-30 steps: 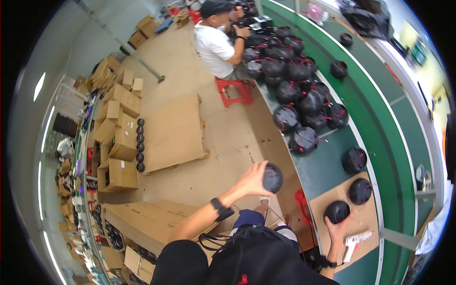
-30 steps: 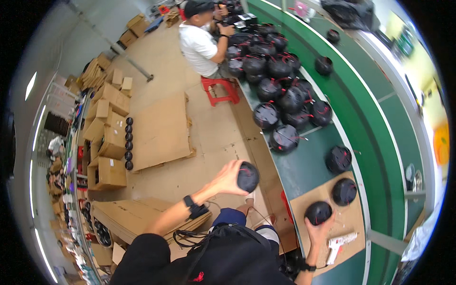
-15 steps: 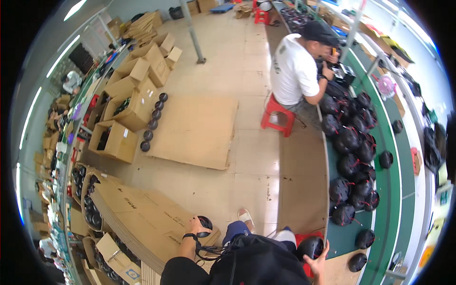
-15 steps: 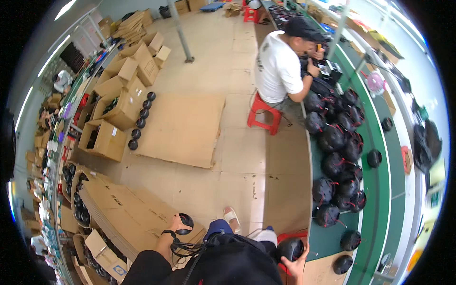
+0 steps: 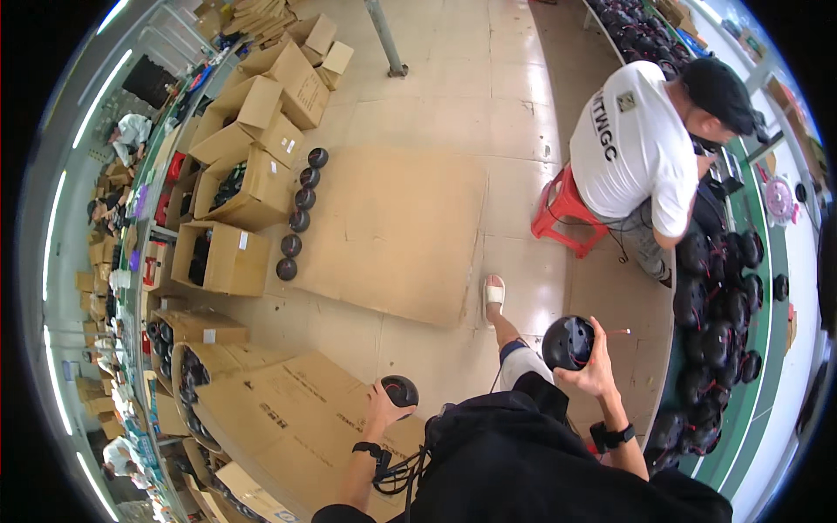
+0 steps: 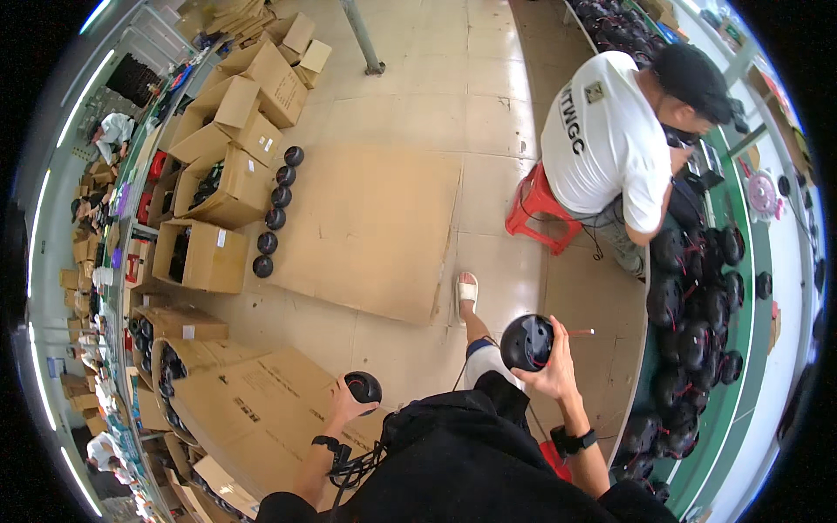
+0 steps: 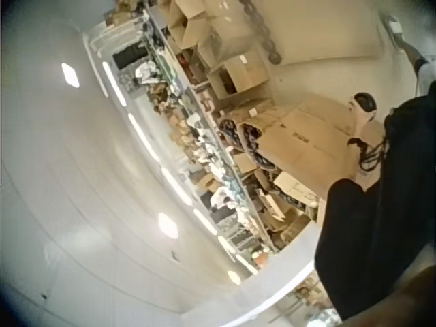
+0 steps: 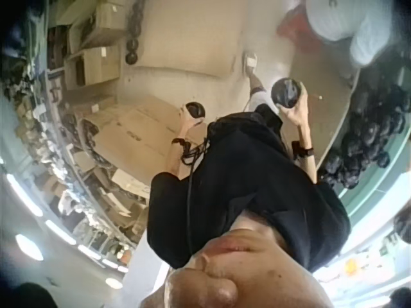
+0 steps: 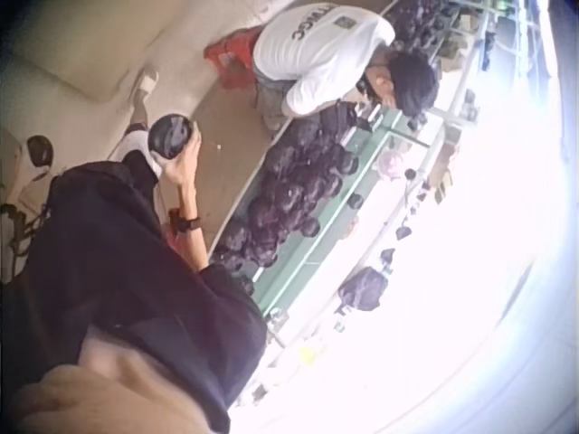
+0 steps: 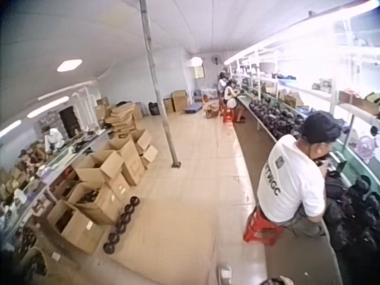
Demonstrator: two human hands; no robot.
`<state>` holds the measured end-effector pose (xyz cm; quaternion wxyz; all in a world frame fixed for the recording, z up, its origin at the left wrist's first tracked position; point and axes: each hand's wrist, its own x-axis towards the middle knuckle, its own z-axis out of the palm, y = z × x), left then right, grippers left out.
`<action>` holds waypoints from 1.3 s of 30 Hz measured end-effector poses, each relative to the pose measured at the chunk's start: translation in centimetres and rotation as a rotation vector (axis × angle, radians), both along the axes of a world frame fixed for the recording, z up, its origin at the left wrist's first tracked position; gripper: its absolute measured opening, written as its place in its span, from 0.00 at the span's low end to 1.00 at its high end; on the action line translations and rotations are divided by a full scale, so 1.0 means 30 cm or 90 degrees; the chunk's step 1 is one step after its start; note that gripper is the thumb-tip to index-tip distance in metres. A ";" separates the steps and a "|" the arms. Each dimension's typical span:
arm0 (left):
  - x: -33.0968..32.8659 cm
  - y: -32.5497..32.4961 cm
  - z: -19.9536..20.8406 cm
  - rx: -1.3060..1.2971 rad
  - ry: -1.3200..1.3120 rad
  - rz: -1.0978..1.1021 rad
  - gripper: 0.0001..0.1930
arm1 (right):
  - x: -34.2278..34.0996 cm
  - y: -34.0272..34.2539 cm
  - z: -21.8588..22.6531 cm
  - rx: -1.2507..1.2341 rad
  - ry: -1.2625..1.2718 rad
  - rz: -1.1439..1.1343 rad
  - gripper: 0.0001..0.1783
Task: The person applies hot glue to the interior of black plastic housings to secure wires, then moves several housings from the floor onto a cardboard sheet. Finally, they pick up a phone and a bottle from a nearby shelf.
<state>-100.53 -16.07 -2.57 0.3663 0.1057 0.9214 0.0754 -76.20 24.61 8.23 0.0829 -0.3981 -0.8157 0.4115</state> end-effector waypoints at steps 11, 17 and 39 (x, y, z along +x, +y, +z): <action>-1.250 0.473 -0.046 0.176 0.230 0.270 0.57 | -1.487 0.565 -0.134 0.122 -0.020 0.360 0.64; -1.992 0.653 -0.251 0.134 0.195 0.345 0.59 | -2.318 0.545 -0.402 0.110 -0.023 0.450 0.62; -3.240 0.823 -1.637 0.196 0.272 0.506 0.64 | -4.278 0.031 -1.970 0.242 -0.053 0.606 0.60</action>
